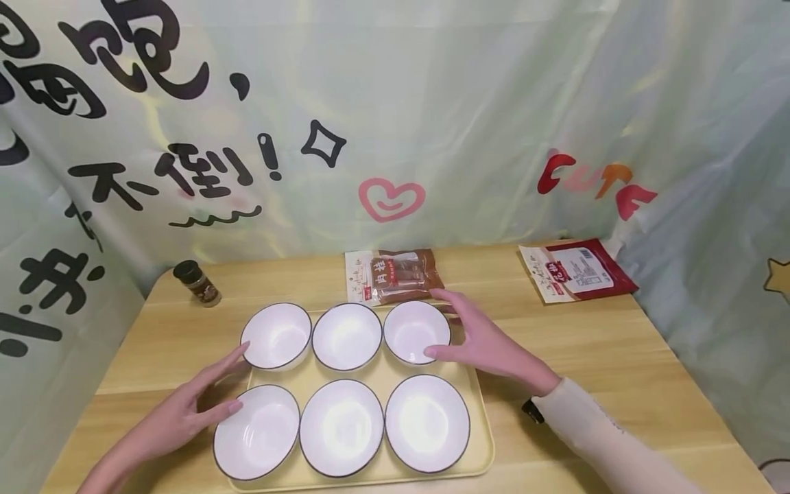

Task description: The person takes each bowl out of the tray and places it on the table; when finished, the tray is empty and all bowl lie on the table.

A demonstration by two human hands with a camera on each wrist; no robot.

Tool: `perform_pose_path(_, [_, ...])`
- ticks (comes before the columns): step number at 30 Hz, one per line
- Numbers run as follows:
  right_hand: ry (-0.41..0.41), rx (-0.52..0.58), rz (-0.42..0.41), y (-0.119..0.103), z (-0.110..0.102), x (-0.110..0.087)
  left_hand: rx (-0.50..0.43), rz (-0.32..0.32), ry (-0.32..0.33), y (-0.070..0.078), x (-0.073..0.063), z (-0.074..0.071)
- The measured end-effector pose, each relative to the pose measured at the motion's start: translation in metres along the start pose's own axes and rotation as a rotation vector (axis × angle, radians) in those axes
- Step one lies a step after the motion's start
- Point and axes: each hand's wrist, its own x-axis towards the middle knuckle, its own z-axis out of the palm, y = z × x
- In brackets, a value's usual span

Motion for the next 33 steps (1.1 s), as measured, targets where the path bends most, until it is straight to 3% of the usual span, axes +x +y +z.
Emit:
perform_pose_path(11, [-0.019,0.014,0.060,-0.003,0.025,0.009,0.014,-0.034,-0.016,0.006,-0.005,0.002])
perform_pose_path(33, [-0.068,-0.003,0.037,-0.003,0.029,0.022,0.024,-0.060,-0.007,0.005,-0.004,0.004])
